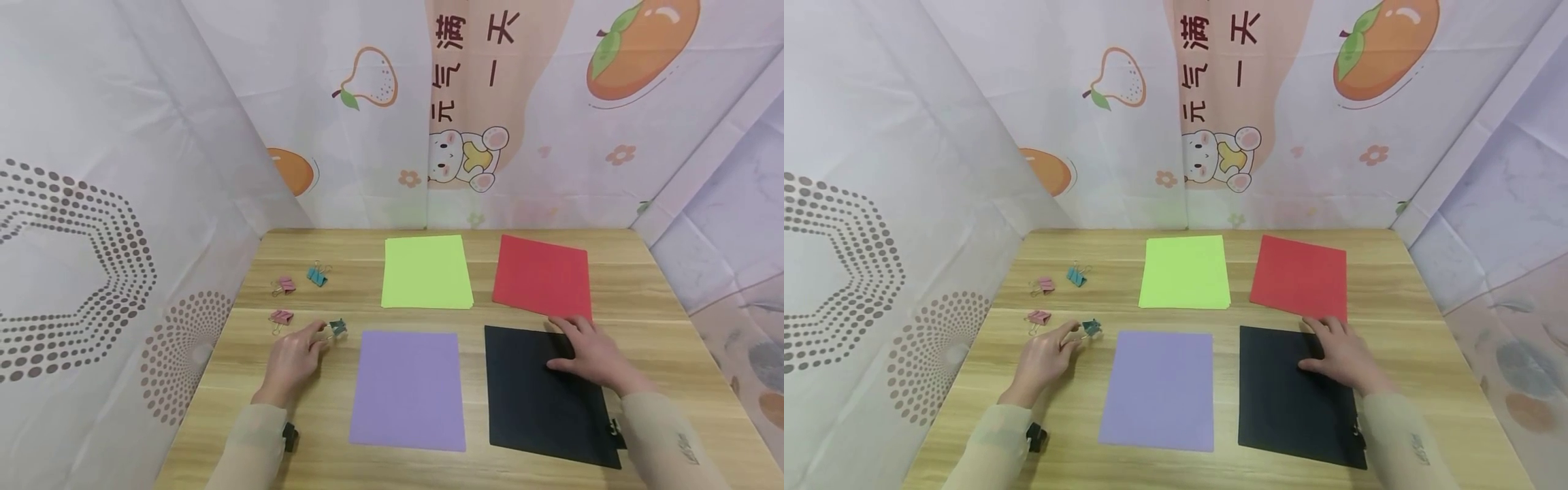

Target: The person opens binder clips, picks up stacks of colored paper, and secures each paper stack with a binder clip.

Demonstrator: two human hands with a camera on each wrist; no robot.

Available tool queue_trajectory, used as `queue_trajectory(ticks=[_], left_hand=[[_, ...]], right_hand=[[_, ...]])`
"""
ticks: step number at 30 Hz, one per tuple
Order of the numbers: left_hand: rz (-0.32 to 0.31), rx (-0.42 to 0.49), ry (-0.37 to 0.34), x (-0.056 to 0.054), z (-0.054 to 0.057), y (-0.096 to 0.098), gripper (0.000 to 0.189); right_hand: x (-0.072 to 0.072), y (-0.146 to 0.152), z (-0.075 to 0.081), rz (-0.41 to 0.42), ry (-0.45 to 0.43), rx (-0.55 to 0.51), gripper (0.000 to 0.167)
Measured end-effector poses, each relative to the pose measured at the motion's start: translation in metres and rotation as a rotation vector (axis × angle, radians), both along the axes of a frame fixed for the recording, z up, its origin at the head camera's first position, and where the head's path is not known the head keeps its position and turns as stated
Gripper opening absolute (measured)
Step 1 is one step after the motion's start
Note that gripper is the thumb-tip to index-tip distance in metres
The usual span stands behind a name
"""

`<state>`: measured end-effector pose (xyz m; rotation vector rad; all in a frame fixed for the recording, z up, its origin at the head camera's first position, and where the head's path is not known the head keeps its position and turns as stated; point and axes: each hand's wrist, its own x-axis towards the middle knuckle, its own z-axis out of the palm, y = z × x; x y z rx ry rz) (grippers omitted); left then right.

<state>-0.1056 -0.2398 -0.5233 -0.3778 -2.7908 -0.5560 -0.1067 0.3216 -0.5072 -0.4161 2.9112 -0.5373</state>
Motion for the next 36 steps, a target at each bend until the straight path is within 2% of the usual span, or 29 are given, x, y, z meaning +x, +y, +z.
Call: queue_trajectory(ticks=[9,23,36], left_hand=[[-0.002,-0.02,0.006,0.0,-0.003,0.0,0.032],[-0.003,-0.019,0.021,0.0,-0.002,0.002,0.03],[-0.009,-0.009,0.01,0.0,-0.002,0.003,0.028]], right_hand=[[0.007,0.01,-0.005,-0.009,-0.129,0.027,0.094],[0.008,0.01,-0.004,-0.036,-0.137,0.053,0.088],[0.006,0.014,-0.009,-0.07,-0.129,0.038,0.092]])
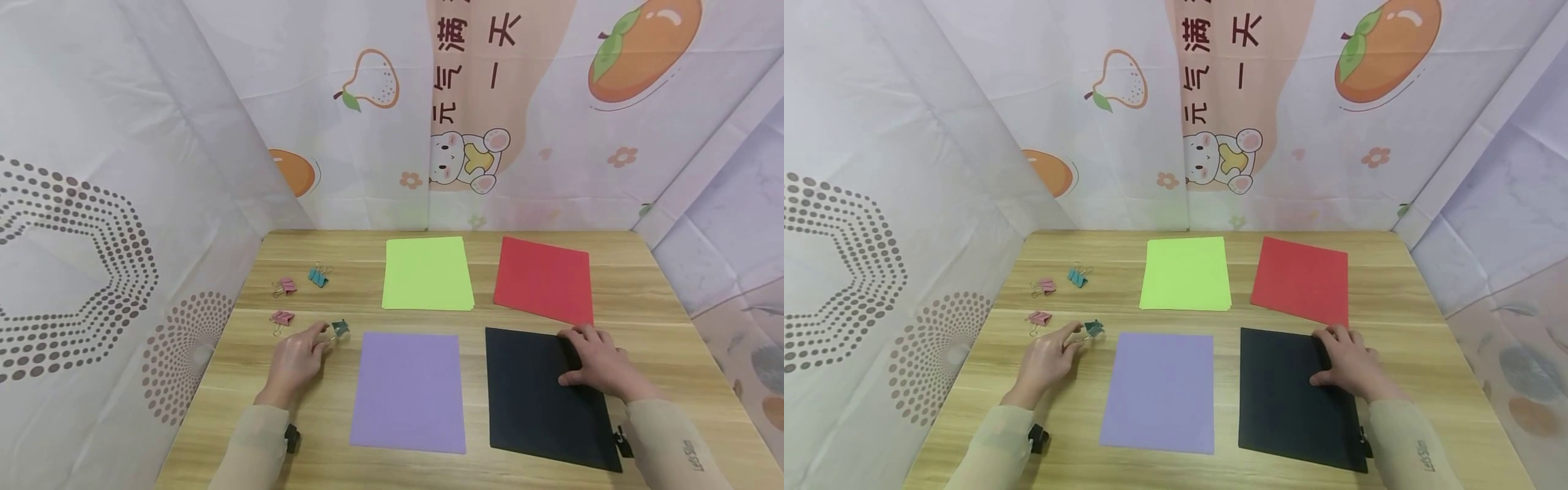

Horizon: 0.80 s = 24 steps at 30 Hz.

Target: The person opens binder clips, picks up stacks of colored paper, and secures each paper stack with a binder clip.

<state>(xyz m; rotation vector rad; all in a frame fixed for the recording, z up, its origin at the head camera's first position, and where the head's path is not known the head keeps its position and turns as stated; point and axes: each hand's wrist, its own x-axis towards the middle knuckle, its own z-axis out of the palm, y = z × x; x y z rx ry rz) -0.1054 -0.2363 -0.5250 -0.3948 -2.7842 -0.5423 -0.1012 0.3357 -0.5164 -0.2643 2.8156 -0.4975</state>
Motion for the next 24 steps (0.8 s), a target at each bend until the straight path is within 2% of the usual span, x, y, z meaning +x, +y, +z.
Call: queue_trajectory(ticks=[13,24], left_hand=[[-0.004,-0.003,0.007,0.0006,-0.0001,0.0001,0.03],[-0.004,-0.001,0.011,0.0013,0.0002,0.0002,0.032]], right_hand=[[0.0025,0.0008,-0.0011,0.023,0.05,0.009,0.09],[0.0048,-0.0001,0.0,0.042,0.095,0.016,0.081]])
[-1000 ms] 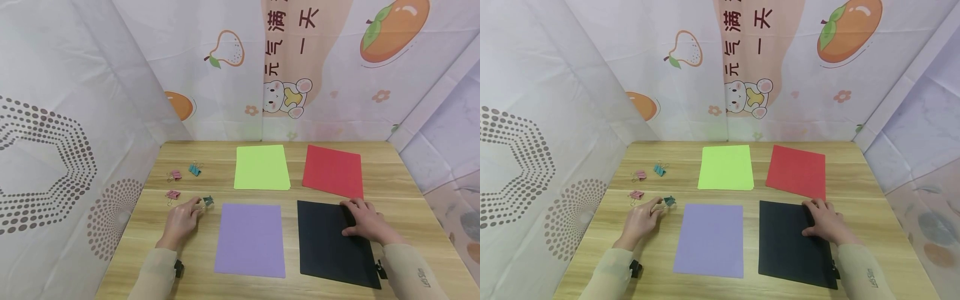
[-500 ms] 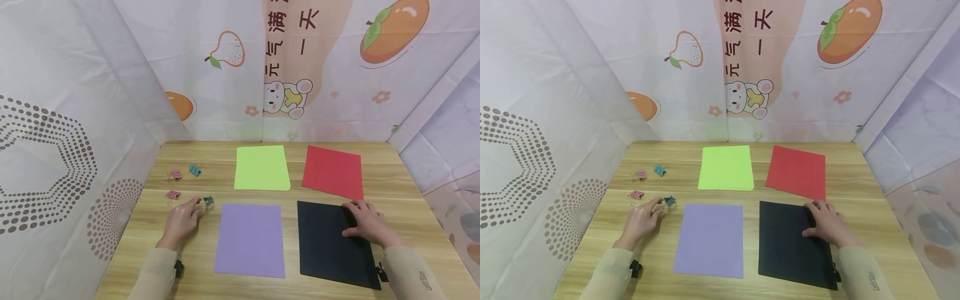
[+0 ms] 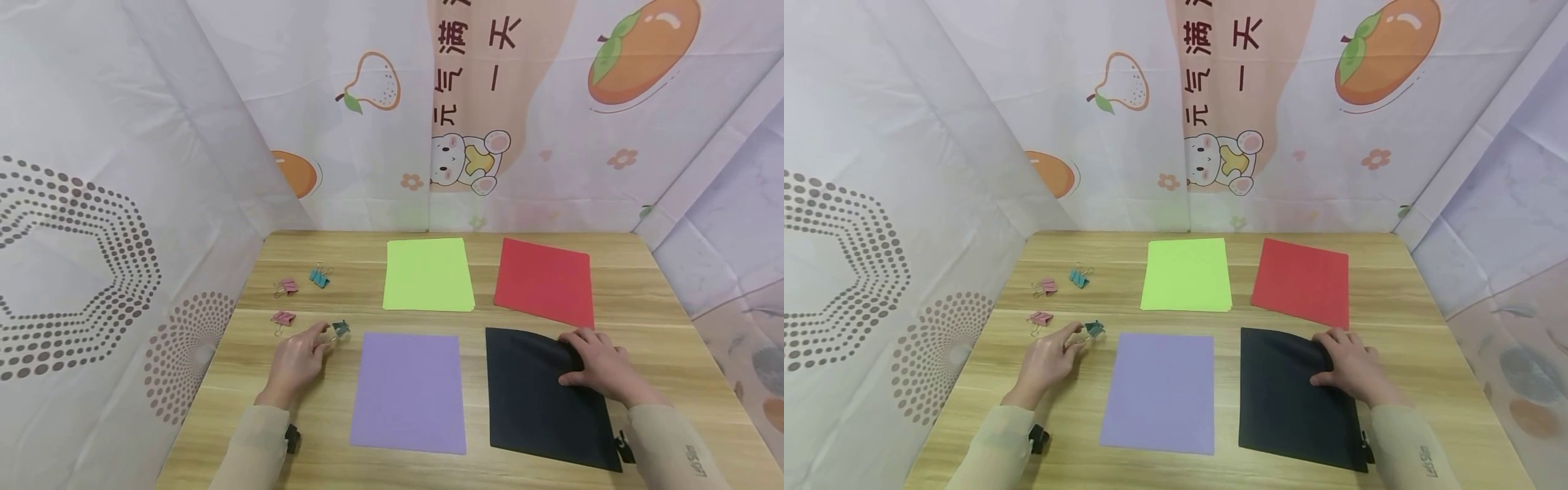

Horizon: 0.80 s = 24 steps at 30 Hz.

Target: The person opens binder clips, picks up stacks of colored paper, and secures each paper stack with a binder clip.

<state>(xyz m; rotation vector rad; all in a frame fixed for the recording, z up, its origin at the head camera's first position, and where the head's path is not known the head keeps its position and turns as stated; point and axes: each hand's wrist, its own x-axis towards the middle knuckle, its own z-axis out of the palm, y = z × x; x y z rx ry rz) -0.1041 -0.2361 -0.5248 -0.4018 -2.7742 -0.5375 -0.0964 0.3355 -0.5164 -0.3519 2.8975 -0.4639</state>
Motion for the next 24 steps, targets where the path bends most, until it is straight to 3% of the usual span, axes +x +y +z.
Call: queue_trajectory(ticks=[9,24], left_hand=[[0.007,-0.002,-0.016,0.0007,0.002,0.0004,0.032],[0.006,-0.025,-0.026,-0.0009,0.0012,0.0021,0.034]], right_hand=[[-0.003,-0.0018,0.0014,0.02,-0.006,0.0,0.073],[-0.0095,-0.0039,0.005,-0.031,-0.175,-0.011,0.065]])
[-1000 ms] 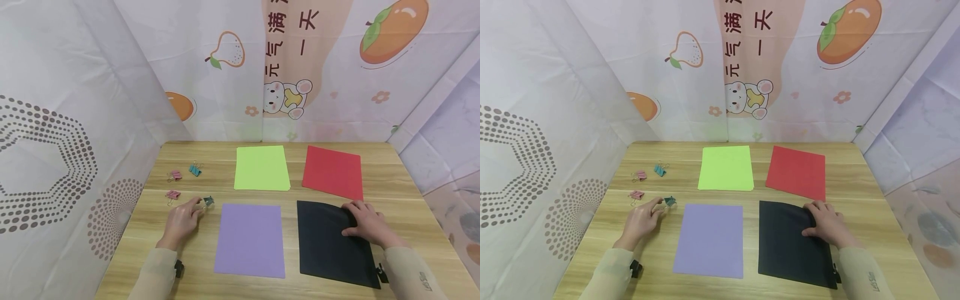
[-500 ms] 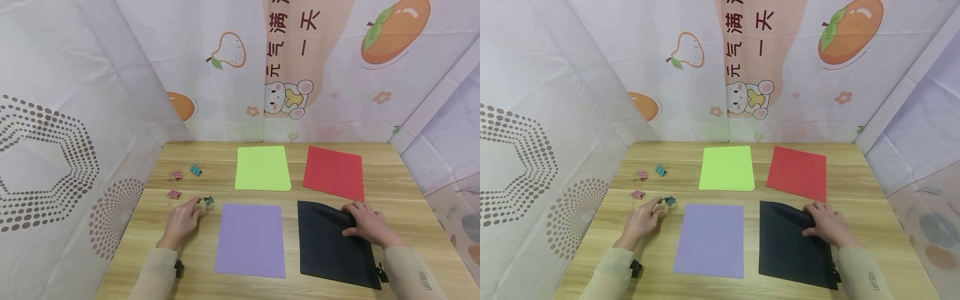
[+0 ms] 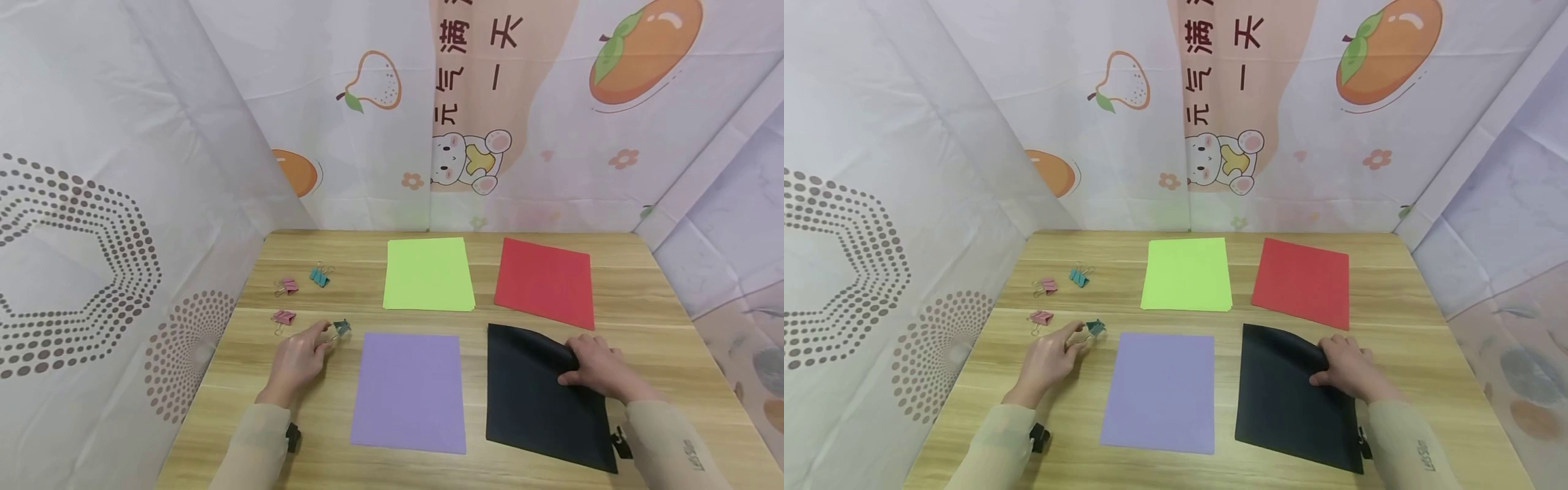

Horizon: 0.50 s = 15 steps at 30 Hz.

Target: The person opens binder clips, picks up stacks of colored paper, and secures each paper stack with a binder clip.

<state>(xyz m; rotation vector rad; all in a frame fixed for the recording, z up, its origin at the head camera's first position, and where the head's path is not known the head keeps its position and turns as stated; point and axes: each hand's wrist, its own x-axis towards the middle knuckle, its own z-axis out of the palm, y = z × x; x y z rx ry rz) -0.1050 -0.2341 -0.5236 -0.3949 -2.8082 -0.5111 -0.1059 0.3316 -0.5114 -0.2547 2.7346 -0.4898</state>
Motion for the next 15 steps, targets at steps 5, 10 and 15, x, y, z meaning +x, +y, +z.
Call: queue_trajectory(ticks=[5,10,15], left_hand=[[-0.005,0.004,0.006,0.0,0.0007,-0.0005,0.035],[-0.018,0.01,0.019,0.0002,0.0018,-0.0009,0.036],[-0.01,0.013,0.011,0.0003,0.0011,-0.0022,0.038]], right_hand=[[-0.0026,0.0013,-0.0007,-0.005,0.012,-0.03,0.062],[-0.0041,0.0028,-0.0017,-0.008,0.029,-0.081,0.066],[-0.0039,0.0059,-0.0066,0.021,0.105,-0.11,0.056]])
